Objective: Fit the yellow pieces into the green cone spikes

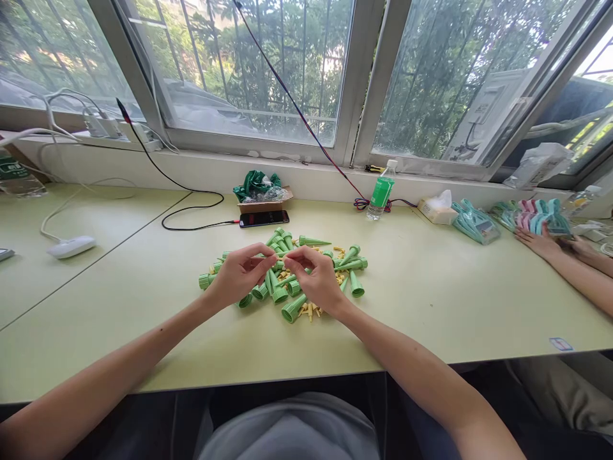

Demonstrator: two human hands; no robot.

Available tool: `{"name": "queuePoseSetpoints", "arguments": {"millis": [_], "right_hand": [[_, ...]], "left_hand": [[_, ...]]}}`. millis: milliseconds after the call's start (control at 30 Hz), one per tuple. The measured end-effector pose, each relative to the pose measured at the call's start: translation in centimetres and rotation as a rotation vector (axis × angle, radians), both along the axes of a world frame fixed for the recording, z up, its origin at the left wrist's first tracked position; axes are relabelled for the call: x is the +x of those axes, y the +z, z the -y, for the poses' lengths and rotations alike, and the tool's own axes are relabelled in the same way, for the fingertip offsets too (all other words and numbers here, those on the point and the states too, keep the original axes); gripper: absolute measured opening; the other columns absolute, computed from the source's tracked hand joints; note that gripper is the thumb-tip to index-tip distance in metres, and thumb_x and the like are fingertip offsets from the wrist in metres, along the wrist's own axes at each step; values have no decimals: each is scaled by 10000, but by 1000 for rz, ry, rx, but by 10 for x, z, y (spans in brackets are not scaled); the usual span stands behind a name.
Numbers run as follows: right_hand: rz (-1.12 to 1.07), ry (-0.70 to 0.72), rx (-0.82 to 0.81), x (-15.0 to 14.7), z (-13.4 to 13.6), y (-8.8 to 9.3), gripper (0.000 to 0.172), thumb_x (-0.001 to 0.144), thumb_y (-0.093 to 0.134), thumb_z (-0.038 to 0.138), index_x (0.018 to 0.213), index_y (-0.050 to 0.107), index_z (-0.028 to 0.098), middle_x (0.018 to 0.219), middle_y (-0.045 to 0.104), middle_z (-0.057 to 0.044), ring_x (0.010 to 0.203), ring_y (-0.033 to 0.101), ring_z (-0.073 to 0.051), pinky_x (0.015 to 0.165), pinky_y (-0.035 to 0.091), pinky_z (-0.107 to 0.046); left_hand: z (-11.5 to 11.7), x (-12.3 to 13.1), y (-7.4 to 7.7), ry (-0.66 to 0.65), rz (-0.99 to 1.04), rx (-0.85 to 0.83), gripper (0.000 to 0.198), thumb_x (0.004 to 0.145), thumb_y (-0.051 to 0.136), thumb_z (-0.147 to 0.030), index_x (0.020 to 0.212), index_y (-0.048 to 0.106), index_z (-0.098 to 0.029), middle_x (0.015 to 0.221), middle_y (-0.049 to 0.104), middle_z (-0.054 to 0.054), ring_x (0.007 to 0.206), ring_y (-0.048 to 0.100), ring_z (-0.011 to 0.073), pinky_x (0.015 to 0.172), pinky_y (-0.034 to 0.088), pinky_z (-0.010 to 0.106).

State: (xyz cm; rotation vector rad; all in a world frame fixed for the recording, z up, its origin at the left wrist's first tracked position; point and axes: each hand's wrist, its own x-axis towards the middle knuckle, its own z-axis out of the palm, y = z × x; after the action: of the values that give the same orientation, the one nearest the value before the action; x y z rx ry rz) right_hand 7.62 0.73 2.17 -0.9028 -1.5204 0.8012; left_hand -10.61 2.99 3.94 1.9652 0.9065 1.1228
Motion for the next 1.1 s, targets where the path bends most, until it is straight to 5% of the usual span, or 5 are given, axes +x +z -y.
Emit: {"name": "queuePoseSetpoints", "arguments": {"millis": [133,367,567,1100], "right_hand": [[12,-15,2,0,0,2,224,858,668,414,872,673,190,793,664,-29,718,625,-157,640,539,-282],[27,-73,19,2,-1,5,220,870,658,410,868,671,190,821,688,-34,757,649,-163,714,544,-298],[49,-98,25,4,-3,4,213,879,647,399,872,676,189,799,681,-31,736,638,-159,685,532,-288],[141,-119,52,1,2,7,200,895,621,377,886,690,190,883,703,-49,749,637,-166,668,538,-296]], "left_hand": [[-2,0,2,73,-18,1,237,889,582,-403,812,611,-180,640,518,-24,471,459,79,435,360,210],[-14,-10,1,396,-206,160,203,880,572,-370,810,631,-189,817,646,-3,480,418,75,528,380,247],[-18,-12,-6,420,-434,174,240,879,563,-408,908,679,-200,949,651,35,581,537,124,632,438,294],[-23,-14,-10,476,-605,84,296,901,522,-437,1021,654,-200,1072,644,80,925,630,249,715,464,337]]}}
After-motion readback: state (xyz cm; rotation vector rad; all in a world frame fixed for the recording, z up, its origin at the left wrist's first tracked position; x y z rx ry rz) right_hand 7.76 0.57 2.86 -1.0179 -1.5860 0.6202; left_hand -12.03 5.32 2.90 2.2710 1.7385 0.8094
